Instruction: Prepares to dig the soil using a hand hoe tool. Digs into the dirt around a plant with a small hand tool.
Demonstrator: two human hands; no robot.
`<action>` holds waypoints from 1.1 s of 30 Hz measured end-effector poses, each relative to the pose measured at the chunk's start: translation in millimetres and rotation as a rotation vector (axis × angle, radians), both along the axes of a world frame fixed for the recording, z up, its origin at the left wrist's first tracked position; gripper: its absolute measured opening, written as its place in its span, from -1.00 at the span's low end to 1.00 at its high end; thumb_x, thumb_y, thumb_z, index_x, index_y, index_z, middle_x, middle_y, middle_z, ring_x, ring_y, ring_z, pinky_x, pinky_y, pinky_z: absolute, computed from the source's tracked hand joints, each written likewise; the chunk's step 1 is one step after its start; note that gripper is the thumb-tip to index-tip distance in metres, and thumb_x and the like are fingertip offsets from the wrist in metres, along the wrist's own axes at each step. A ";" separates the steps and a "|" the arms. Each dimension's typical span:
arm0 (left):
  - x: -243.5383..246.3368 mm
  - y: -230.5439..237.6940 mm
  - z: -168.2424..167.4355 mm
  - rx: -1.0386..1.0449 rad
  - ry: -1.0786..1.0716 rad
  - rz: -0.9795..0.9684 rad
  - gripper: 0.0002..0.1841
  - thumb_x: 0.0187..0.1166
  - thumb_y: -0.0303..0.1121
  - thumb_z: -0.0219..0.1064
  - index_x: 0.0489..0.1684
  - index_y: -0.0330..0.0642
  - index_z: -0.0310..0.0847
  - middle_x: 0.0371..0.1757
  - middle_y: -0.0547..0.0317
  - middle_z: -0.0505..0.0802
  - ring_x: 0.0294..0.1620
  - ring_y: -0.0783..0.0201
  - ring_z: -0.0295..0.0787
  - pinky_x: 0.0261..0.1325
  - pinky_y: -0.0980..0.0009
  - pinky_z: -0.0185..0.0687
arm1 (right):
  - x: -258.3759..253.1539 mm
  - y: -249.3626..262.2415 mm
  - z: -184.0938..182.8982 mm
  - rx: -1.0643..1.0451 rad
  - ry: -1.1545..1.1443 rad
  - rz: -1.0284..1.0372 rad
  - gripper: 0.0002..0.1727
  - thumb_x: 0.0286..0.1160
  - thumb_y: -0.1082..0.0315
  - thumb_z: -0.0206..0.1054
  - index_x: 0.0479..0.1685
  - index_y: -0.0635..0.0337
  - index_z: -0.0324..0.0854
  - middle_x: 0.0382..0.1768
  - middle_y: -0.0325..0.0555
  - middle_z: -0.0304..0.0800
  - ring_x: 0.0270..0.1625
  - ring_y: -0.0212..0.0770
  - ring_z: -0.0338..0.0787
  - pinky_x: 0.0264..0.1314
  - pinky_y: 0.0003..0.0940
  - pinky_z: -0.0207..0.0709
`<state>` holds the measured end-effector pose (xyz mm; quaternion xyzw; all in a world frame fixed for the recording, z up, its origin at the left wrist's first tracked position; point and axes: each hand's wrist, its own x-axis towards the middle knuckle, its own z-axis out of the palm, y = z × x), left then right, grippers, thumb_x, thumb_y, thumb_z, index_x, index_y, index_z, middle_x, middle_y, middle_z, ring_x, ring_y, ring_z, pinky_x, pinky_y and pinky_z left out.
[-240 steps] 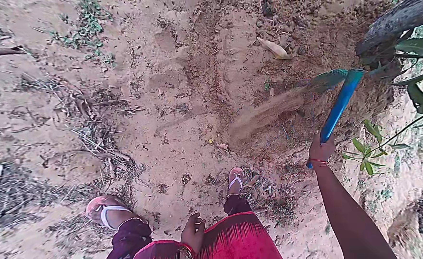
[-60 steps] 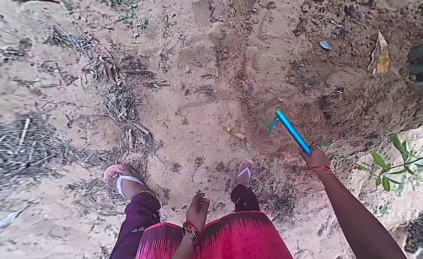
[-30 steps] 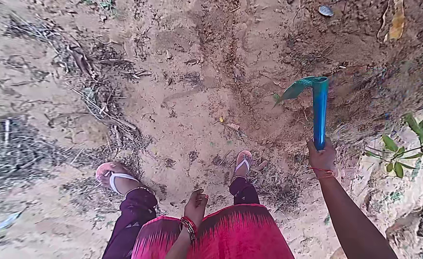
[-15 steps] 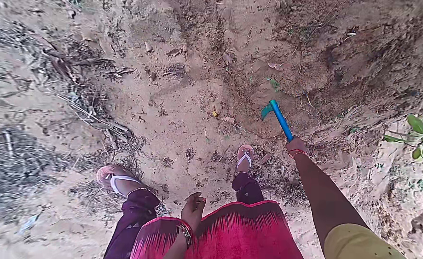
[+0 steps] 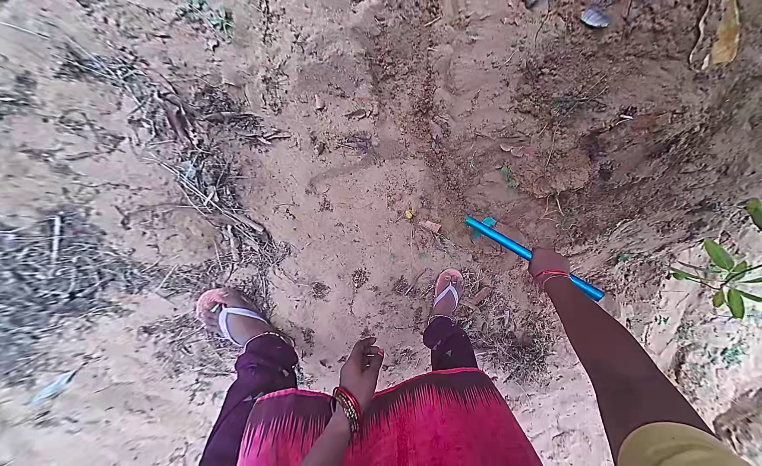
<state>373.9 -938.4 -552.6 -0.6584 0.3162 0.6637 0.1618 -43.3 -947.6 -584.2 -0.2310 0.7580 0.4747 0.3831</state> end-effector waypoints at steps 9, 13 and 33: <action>50.8 -0.1 12.3 -0.186 -0.142 -0.127 -0.56 0.74 -0.52 0.15 0.55 -0.55 0.36 0.27 -0.45 0.74 0.23 -0.20 0.76 0.39 -0.06 0.56 | -40.8 -3.9 158.8 -0.105 0.145 -0.011 -0.55 0.75 0.14 0.23 0.43 0.26 0.55 0.26 0.40 0.75 0.36 0.39 0.74 0.25 0.36 0.54; 32.8 1.7 50.9 -0.245 -0.108 -0.111 -0.55 0.73 -0.52 0.15 0.54 -0.59 0.34 0.26 -0.48 0.74 0.21 -0.22 0.77 0.38 -0.07 0.57 | -105.4 -6.7 232.5 -0.446 0.296 -0.092 -0.55 0.71 0.08 0.34 0.21 0.35 0.65 0.09 0.53 0.77 0.26 0.52 0.74 0.19 0.49 0.47; -140.6 -63.4 221.6 -1.227 0.408 0.127 -0.60 0.63 -0.22 0.33 0.34 -0.21 0.59 0.42 0.16 0.69 0.56 0.38 0.49 0.57 0.35 0.43 | -94.2 -112.3 202.0 -1.193 0.094 0.231 -0.58 0.60 0.25 0.36 0.29 0.35 0.69 0.04 0.38 0.86 0.04 0.43 0.87 0.00 0.39 0.61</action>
